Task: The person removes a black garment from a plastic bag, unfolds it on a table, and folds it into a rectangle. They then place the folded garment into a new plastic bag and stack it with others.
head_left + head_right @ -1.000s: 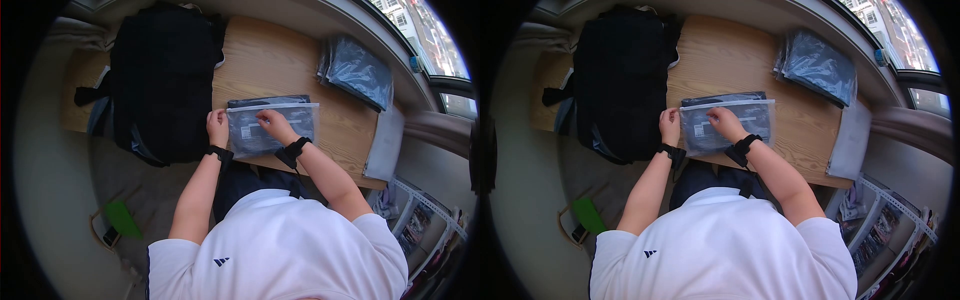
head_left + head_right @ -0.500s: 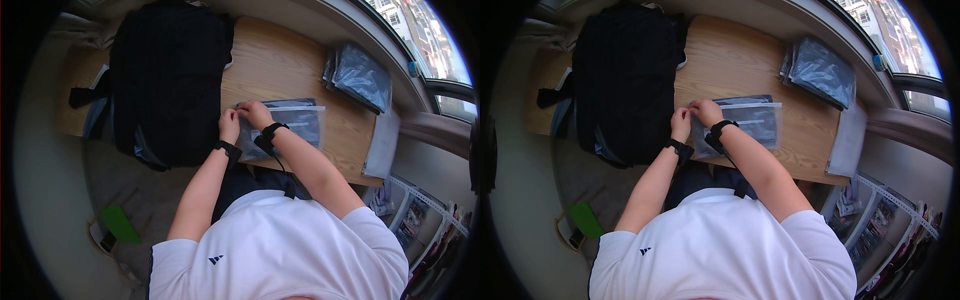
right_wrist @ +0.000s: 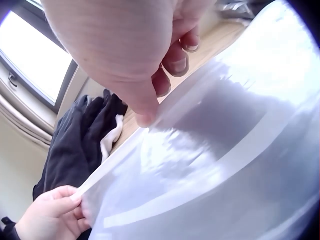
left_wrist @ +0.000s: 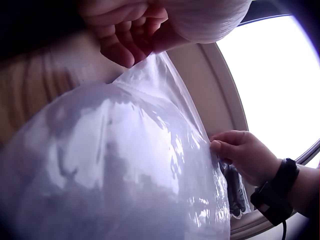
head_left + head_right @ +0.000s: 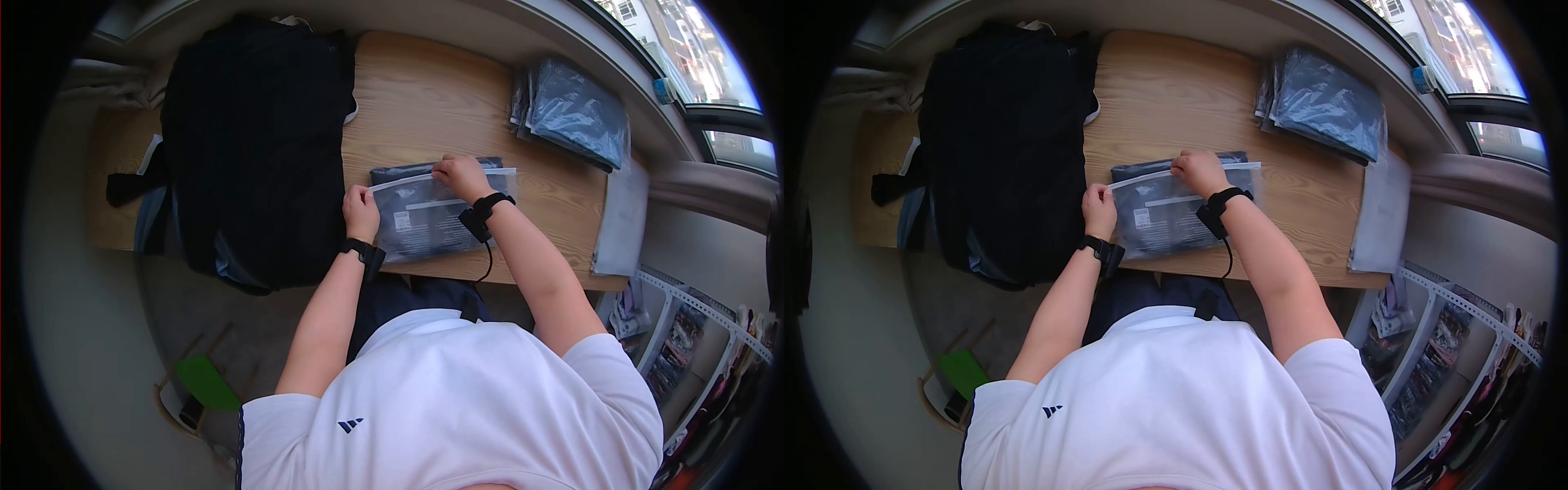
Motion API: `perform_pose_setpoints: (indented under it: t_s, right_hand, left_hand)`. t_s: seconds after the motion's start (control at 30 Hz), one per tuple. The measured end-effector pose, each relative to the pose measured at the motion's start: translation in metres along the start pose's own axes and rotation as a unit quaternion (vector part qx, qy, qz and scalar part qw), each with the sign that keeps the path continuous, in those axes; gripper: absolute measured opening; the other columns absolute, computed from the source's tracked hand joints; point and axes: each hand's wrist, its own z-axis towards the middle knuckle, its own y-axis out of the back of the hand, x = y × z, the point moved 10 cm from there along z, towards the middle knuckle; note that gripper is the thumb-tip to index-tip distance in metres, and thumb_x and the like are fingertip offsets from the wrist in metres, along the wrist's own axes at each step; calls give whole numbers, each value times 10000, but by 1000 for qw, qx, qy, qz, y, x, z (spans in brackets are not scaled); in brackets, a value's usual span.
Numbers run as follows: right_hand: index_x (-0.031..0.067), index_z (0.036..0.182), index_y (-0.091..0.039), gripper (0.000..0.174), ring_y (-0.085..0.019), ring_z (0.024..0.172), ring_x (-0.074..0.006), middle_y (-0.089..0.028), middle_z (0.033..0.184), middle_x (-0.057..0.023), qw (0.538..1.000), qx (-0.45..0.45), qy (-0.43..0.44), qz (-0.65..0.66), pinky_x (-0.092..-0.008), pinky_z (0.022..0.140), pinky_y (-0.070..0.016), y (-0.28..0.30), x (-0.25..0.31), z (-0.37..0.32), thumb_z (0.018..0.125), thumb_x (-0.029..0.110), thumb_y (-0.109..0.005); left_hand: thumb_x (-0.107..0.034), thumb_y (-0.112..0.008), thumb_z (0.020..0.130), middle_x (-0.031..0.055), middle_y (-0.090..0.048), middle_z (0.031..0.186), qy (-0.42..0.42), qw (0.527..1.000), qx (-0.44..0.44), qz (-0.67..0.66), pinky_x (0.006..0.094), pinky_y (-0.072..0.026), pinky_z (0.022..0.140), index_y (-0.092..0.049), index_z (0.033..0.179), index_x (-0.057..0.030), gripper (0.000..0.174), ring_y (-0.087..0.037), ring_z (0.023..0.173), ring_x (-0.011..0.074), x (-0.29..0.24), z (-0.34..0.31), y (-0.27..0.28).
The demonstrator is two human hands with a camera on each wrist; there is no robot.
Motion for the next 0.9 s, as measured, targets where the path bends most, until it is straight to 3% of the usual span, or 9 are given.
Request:
perform_pose_setpoints:
  t_s: [0.2, 0.3, 0.53, 0.6, 0.7, 0.73, 0.83, 0.87, 0.9]
  right_hand:
    - [121, 831, -702, 169, -621, 808, -264, -652, 837, -55, 995, -17, -76, -58, -385, 725, -468, 38, -93, -46, 821, 264, -613]
    - [136, 826, -708, 172, -620, 804, -248, -646, 828, -39, 990, -24, -108, -89, -378, 720, -459, 54, -130, -61, 819, 279, -611]
    - [112, 855, -698, 158, -611, 794, -281, -623, 824, -66, 988, -12, -124, -87, -393, 701, -481, 61, -164, -68, 816, 251, -634]
    - [93, 895, -684, 145, -611, 802, -291, -629, 843, -84, 980, -82, -179, 11, -390, 711, -488, 71, -172, -76, 834, 209, -622]
    - [109, 914, -672, 141, -610, 802, -296, -638, 828, -84, 965, -163, -184, 90, -410, 700, -487, 97, -149, -103, 842, 202, -595]
    - [101, 893, -667, 112, -607, 791, -295, -630, 808, -86, 976, -165, -126, 69, -396, 678, -487, 98, -132, -113, 836, 175, -605]
    - [113, 863, -672, 93, -598, 770, -270, -621, 795, -58, 994, -90, 6, 55, -382, 660, -489, 72, -78, -151, 780, 144, -644]
    - [116, 847, -681, 90, -593, 789, -252, -617, 804, -39, 993, -93, 39, 61, -374, 687, -486, 61, -65, -164, 766, 133, -644]
    - [139, 974, -675, 214, -575, 978, -252, -620, 996, -62, 998, -26, 39, 51, -397, 845, -464, 39, -59, -176, 766, 116, -628]
  left_hand:
    - [-63, -558, 839, 168, -577, 834, -5, 1000, -6, 25, 422, -445, 750, -537, 845, -6, 61, -553, 820, 356, 5, 3, -2]
    - [-81, -560, 851, 139, -578, 812, -19, 997, -33, 63, 382, -456, 714, -553, 843, -8, 74, -569, 780, 297, 5, 7, 1]
    - [-86, -560, 858, 137, -598, 825, -73, 988, -31, 133, 365, -467, 701, -568, 871, -2, 85, -584, 769, 270, -6, 5, -1]
    - [-90, -565, 856, 163, -607, 870, 85, 993, 30, 71, 382, -476, 739, -574, 947, 12, 138, -596, 830, 299, 23, 5, -5]
    - [-92, -550, 875, 165, -621, 940, 102, 995, 9, 18, 360, -489, 756, -574, 1057, 14, 212, -613, 854, 264, 18, -4, 12]
    - [-70, -507, 893, 167, -618, 990, 13, 998, -34, 48, 359, -487, 794, -559, 1101, 14, 230, -611, 882, 274, -11, -9, 27]
    - [9, -498, 825, 151, -609, 1024, -171, 976, 40, 129, 387, -476, 832, -565, 1095, -4, 278, -583, 946, 316, -84, -44, 35]
    - [34, -503, 792, 143, -608, 1029, -236, 953, 80, 171, 396, -470, 847, -570, 1091, -12, 310, -572, 970, 327, -102, -61, 28]
    - [52, -527, 730, 135, -609, 1050, -276, 940, 127, 155, 411, -460, 869, -577, 1094, -29, 376, -561, 998, 329, -119, -79, 18]
